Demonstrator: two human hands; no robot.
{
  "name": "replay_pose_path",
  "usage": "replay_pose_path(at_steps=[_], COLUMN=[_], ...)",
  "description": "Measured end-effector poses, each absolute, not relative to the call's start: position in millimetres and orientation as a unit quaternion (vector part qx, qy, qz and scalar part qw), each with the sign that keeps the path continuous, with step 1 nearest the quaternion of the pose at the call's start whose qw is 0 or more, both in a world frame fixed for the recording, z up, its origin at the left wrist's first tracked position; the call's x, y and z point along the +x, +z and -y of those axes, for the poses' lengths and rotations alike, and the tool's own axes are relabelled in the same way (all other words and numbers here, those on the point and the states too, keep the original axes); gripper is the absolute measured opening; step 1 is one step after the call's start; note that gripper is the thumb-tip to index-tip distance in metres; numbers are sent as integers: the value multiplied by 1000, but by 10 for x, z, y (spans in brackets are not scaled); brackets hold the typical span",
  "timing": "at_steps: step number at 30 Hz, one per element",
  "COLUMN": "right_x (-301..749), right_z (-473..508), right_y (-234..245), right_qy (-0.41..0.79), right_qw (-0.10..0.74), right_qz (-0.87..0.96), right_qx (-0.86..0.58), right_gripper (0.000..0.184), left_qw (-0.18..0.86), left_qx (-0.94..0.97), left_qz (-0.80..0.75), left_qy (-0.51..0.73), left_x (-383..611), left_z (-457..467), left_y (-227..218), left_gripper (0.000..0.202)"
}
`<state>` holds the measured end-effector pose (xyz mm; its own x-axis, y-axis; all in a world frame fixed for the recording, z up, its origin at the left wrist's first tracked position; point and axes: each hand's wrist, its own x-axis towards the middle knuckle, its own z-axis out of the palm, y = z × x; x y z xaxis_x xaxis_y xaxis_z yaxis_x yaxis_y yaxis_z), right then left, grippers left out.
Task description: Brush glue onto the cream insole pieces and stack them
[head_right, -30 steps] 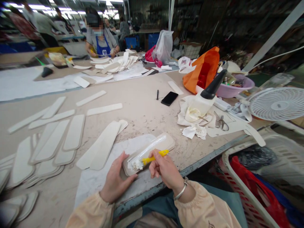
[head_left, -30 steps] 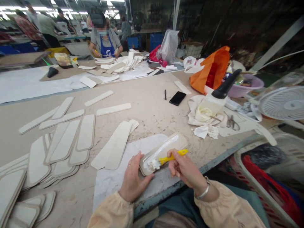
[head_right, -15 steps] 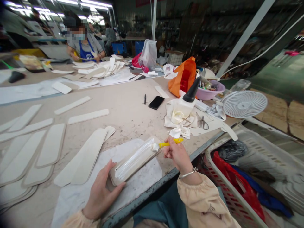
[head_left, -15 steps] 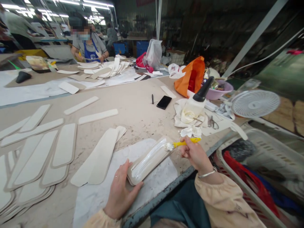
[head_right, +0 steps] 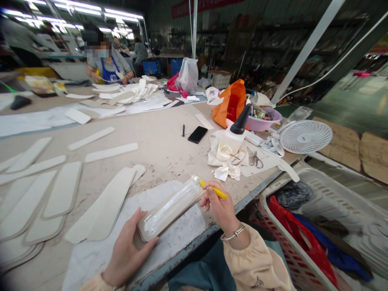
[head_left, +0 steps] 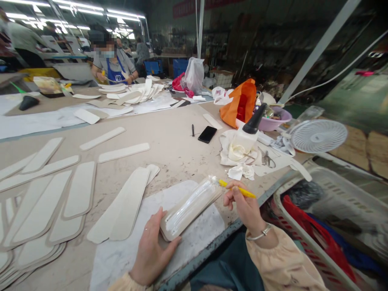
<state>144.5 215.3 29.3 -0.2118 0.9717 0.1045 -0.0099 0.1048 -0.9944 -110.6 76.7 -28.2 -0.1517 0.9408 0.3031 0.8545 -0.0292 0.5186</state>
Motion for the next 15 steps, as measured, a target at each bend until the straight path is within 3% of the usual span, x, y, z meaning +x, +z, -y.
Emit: replay_pose_path(at_steps=[15], right_x=[954], right_z=[-1581], right_y=[149], right_qy=[596], right_qw=[286], right_qz=[689], right_qx=[-296], right_gripper=[19], left_qw=[118], left_qx=[628], left_qz=[-689], left_qy=[341], left_x=[-1083], left_z=[-749], left_y=[-258], left_gripper=[92])
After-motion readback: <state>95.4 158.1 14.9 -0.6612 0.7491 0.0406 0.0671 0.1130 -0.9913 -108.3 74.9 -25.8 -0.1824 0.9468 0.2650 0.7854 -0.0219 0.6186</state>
